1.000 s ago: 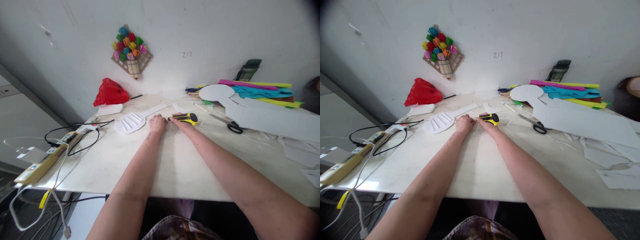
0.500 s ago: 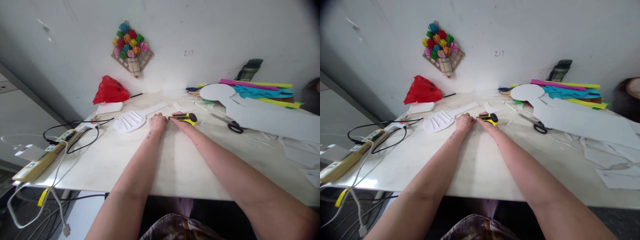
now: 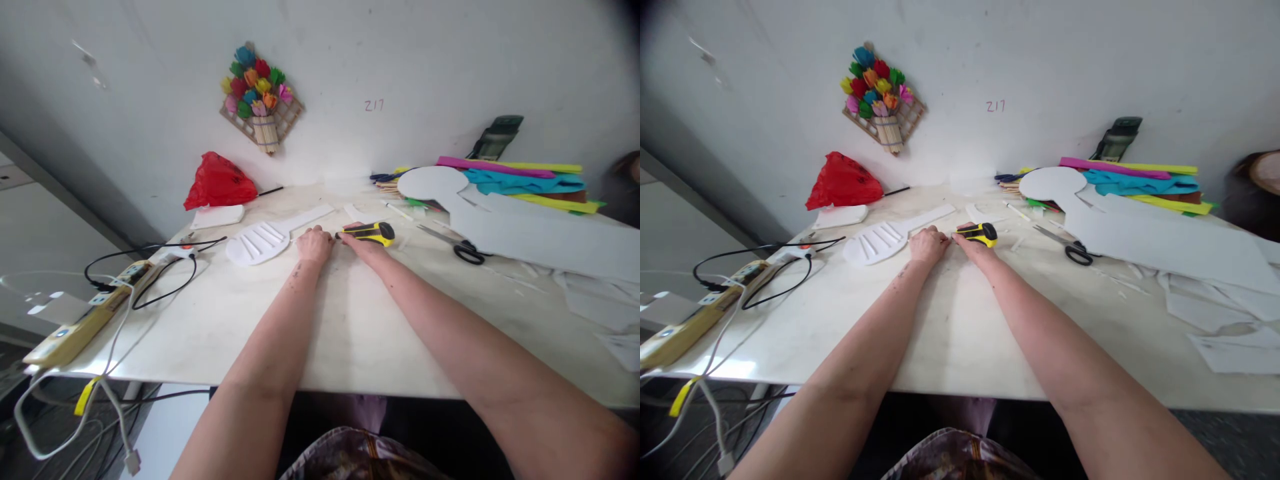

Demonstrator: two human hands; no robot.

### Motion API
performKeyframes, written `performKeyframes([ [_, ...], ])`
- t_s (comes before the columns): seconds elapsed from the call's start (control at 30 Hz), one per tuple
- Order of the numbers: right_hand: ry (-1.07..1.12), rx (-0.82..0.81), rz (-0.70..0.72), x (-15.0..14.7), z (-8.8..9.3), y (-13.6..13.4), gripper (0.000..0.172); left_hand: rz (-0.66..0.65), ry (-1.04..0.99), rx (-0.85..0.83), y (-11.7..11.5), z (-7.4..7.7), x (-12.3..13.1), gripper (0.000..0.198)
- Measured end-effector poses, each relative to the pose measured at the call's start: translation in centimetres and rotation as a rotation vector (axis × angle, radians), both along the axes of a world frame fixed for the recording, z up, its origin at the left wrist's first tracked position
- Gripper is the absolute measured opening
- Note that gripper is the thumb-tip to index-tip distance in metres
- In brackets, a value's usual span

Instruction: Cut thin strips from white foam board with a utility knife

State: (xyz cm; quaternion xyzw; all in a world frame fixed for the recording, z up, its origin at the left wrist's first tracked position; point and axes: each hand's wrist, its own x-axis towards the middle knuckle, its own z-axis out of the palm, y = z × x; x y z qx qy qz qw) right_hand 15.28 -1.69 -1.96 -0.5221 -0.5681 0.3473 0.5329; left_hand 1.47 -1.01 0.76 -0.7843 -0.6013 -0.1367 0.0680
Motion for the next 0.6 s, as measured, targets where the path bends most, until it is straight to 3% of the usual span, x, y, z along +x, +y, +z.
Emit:
performKeyframes([
  [0.6,-0.045,0.041,-0.014,-0.26,0.50,-0.74,0.013,0.009,0.000,-0.018,0.04,-0.01,0.16,0.028],
])
